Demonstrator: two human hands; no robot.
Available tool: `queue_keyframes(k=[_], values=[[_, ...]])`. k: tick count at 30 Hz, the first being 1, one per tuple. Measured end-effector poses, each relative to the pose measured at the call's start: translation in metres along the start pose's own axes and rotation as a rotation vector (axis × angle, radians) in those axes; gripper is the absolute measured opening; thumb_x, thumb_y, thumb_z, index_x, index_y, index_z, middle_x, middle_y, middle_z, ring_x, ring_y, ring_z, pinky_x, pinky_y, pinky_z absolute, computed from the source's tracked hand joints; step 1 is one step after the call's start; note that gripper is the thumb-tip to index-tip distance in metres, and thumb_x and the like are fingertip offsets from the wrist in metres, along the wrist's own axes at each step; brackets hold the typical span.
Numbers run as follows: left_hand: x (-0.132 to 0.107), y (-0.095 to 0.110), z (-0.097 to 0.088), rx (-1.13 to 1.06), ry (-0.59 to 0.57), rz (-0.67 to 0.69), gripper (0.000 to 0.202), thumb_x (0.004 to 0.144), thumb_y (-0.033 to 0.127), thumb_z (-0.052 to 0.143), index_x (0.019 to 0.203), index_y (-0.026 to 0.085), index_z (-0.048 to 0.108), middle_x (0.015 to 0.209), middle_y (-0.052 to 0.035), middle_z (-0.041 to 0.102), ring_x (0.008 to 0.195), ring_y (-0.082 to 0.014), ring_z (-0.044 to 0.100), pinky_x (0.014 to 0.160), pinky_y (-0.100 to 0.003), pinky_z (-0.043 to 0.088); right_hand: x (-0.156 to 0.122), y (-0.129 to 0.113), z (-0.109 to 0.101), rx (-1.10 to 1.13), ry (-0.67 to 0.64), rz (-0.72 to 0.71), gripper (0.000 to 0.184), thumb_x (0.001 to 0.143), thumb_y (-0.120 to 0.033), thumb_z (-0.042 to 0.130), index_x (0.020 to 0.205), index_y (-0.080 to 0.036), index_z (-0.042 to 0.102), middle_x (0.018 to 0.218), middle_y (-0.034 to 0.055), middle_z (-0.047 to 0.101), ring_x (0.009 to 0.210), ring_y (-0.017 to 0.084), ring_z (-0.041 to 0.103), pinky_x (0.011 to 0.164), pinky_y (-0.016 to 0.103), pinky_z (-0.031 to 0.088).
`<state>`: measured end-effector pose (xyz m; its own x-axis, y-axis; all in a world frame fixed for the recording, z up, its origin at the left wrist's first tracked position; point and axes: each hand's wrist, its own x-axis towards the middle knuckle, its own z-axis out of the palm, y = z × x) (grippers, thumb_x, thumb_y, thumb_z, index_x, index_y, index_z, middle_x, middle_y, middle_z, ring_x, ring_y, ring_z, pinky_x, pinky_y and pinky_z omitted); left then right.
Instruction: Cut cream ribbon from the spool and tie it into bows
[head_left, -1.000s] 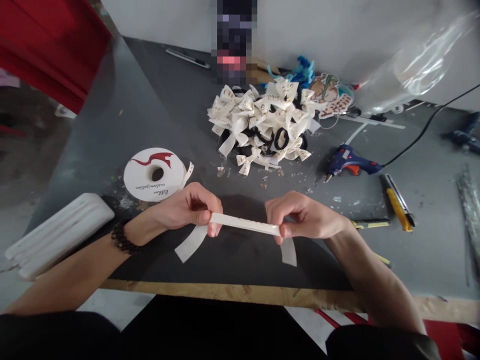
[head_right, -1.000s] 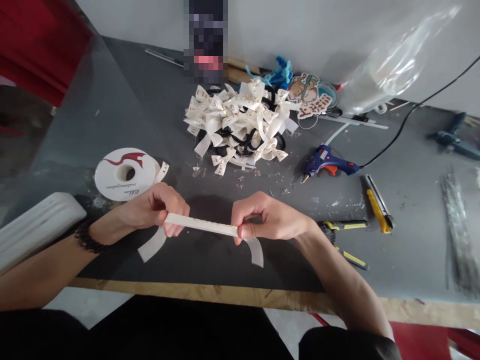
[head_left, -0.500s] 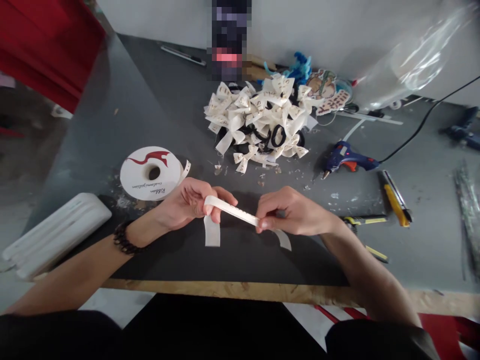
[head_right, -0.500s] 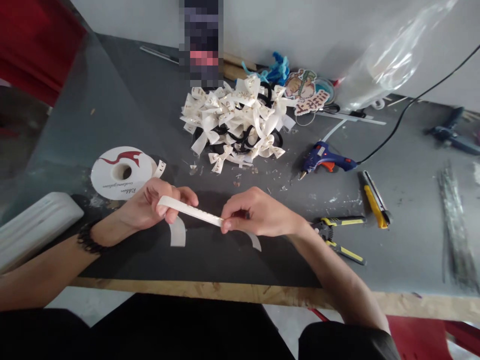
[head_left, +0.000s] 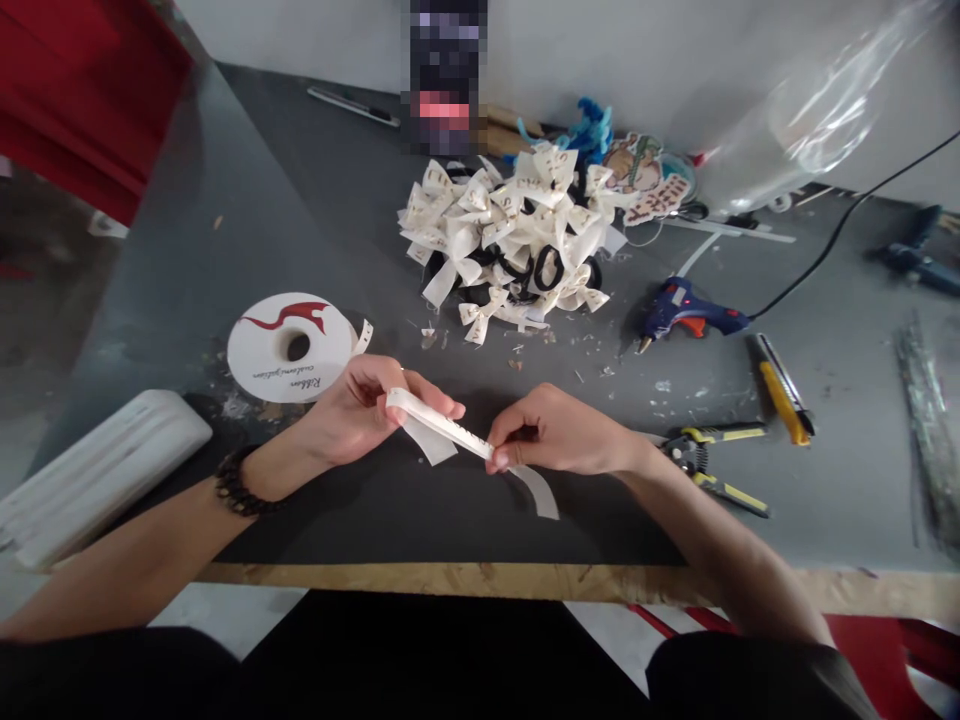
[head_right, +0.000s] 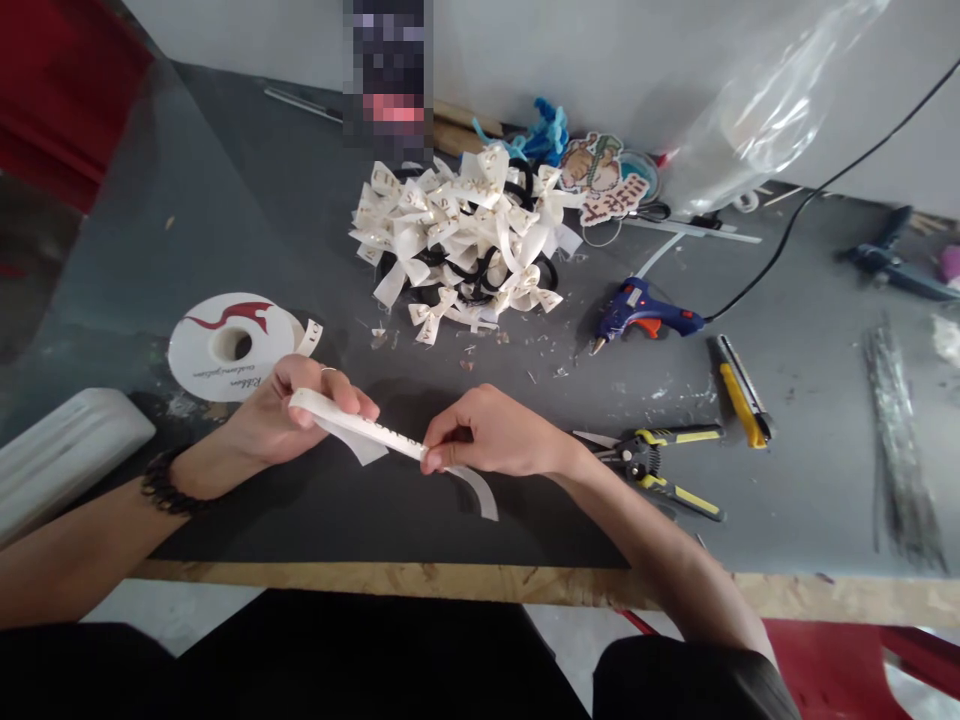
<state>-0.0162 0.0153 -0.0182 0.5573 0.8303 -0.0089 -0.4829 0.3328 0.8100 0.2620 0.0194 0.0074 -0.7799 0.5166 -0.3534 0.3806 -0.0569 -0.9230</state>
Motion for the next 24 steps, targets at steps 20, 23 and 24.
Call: queue_keyframes(k=[20, 23, 24], values=[[0.003, -0.009, -0.002, 0.057, 0.007, 0.03, 0.014, 0.085, 0.031, 0.089, 0.08, 0.022, 0.08, 0.068, -0.0021, 0.07, 0.059, -0.0119, 0.063, 0.06, -0.025, 0.052, 0.008, 0.014, 0.039, 0.821, 0.277, -0.212, 0.041, 0.089, -0.055, 0.083, 0.071, -0.019, 0.075, 0.065, 0.0022, 0.066, 0.064, 0.014, 0.057, 0.063, 0.028, 0.046], [0.005, -0.009, -0.002, 0.051, 0.054, 0.043, 0.014, 0.086, 0.03, 0.087, 0.079, 0.022, 0.078, 0.065, -0.0007, 0.068, 0.057, -0.0112, 0.061, 0.058, -0.024, 0.051, 0.002, 0.016, 0.019, 0.704, 0.062, -0.187, 0.038, 0.088, -0.051, 0.085, 0.074, -0.016, 0.078, 0.068, 0.0046, 0.07, 0.065, 0.015, 0.062, 0.062, 0.027, 0.049], [0.006, -0.009, -0.001, 0.047, 0.07, 0.048, 0.014, 0.086, 0.029, 0.088, 0.079, 0.022, 0.078, 0.065, -0.0005, 0.069, 0.057, -0.011, 0.061, 0.057, -0.023, 0.05, 0.0, 0.017, 0.012, 0.677, 0.011, -0.159, 0.036, 0.087, -0.049, 0.086, 0.077, -0.015, 0.079, 0.07, 0.0052, 0.071, 0.064, 0.014, 0.063, 0.061, 0.026, 0.049]])
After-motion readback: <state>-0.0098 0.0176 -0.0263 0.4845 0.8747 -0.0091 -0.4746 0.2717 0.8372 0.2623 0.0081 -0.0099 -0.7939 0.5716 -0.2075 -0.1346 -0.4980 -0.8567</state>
